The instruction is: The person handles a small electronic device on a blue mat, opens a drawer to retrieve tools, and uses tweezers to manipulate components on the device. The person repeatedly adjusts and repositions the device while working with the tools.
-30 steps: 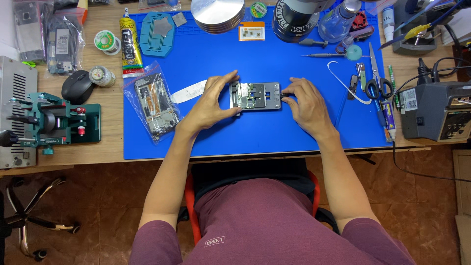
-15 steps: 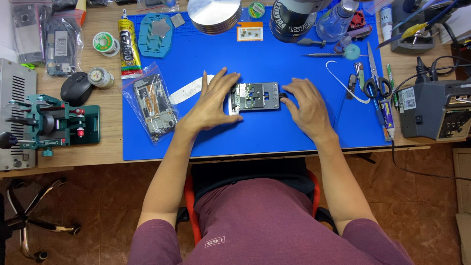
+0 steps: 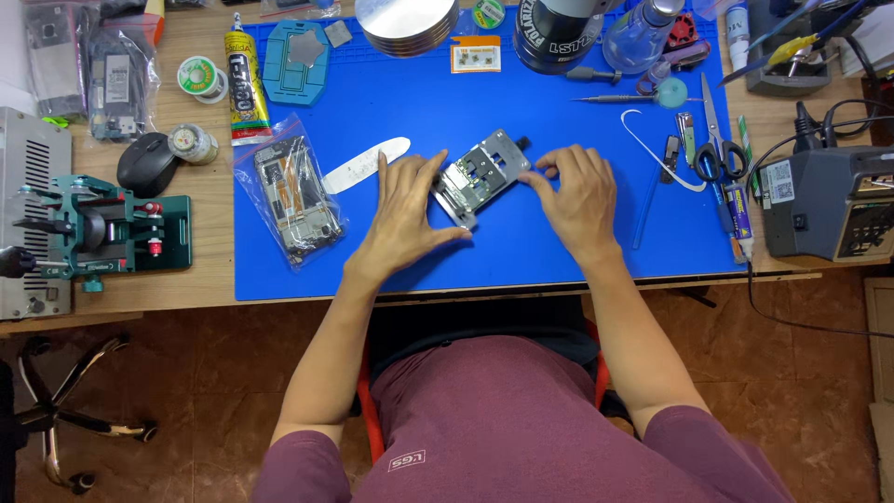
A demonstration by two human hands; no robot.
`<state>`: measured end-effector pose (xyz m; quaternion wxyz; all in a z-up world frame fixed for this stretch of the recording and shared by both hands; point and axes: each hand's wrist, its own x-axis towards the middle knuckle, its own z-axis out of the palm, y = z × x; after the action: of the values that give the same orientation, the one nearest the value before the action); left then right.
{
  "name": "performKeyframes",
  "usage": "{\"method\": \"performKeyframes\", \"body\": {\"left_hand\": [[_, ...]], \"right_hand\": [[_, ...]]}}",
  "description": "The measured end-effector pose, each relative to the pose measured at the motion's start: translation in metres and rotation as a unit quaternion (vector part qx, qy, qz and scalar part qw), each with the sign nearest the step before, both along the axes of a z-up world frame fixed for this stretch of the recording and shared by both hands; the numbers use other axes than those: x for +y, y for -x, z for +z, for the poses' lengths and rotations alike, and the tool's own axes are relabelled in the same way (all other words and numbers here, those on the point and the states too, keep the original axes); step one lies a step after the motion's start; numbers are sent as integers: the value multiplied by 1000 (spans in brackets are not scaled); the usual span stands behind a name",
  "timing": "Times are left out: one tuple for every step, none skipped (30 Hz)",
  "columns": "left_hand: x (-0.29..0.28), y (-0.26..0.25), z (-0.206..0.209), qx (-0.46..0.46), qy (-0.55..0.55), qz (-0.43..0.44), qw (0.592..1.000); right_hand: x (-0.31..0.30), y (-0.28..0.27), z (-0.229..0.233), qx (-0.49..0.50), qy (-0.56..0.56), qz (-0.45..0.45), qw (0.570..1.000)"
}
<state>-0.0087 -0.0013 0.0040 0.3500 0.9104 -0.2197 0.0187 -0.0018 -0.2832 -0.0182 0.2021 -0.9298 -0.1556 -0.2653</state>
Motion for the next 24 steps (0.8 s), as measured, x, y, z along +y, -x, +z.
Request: {"method": "performKeyframes", "body": {"left_hand": [[2, 3, -3, 1, 1, 0, 1000], [3, 7, -7, -7, 6, -4, 1000], [6, 11, -10, -16, 12, -8, 1000], [7, 10, -16, -15, 12, -7, 1000], [8, 11, -22, -36, 16, 6, 999], [9, 12, -28, -58, 20, 19, 998], [9, 12, -28, -58, 20, 19, 998], [9, 12, -29, -65, 39, 27, 997], [9, 11, -30, -72, 58, 35, 995], [8, 12, -30, -71, 58, 34, 995], [7, 13, -31, -71, 72, 41, 994], [6, 15, -32, -70, 86, 48, 993], [4, 15, -33, -69, 87, 47, 993], [2, 16, -33, -78, 96, 50, 991], [0, 17, -34, -86, 106, 53, 989], [-3, 18, -37, -84, 106, 51, 989], [-5, 18, -40, -89, 105, 60, 989], [-6, 18, -42, -95, 104, 69, 988], [-9, 18, -43, -96, 104, 70, 987], [-11, 18, -44, -98, 108, 78, 986], [-13, 19, -46, -100, 111, 86, 985], [-13, 18, -46, -100, 112, 89, 985], [-12, 18, -45, -99, 112, 83, 985], [-12, 17, -45, -97, 112, 77, 986]], "right_hand": [[-1, -5, -1, 1, 1, 0, 1000], [-2, -11, -3, 11, -2, -3, 1000], [-3, -16, -4, 22, -4, -6, 1000], [-2, -21, -5, 23, -4, -5, 1000], [-1, -25, -5, 29, 0, -7, 1000], [0, -28, -6, 36, 4, -9, 999], [2, -26, -3, 37, 4, -10, 999], [5, -24, 0, 51, -7, 8, 999], [7, -23, 4, 65, -18, 24, 997], [9, -19, 5, 66, -18, 22, 997], [13, -15, 6, 86, -45, 39, 995], [16, -11, 8, 105, -72, 56, 990], [18, -14, 8, 106, -72, 54, 990], [19, -16, 8, 123, -81, 72, 986], [20, -17, 7, 141, -90, 89, 982], [25, -19, 7, 143, -90, 87, 982], [29, -23, 8, 144, -88, 104, 980], [34, -27, 8, 145, -87, 121, 978], [35, -32, 5, 144, -86, 121, 978], [35, -36, 1, 158, -85, 131, 975], [36, -40, -3, 173, -83, 143, 971], [35, -39, -1, 173, -82, 144, 971], [34, -39, 2, 185, -88, 153, 967], [33, -39, 4, 197, -93, 162, 962]]}}
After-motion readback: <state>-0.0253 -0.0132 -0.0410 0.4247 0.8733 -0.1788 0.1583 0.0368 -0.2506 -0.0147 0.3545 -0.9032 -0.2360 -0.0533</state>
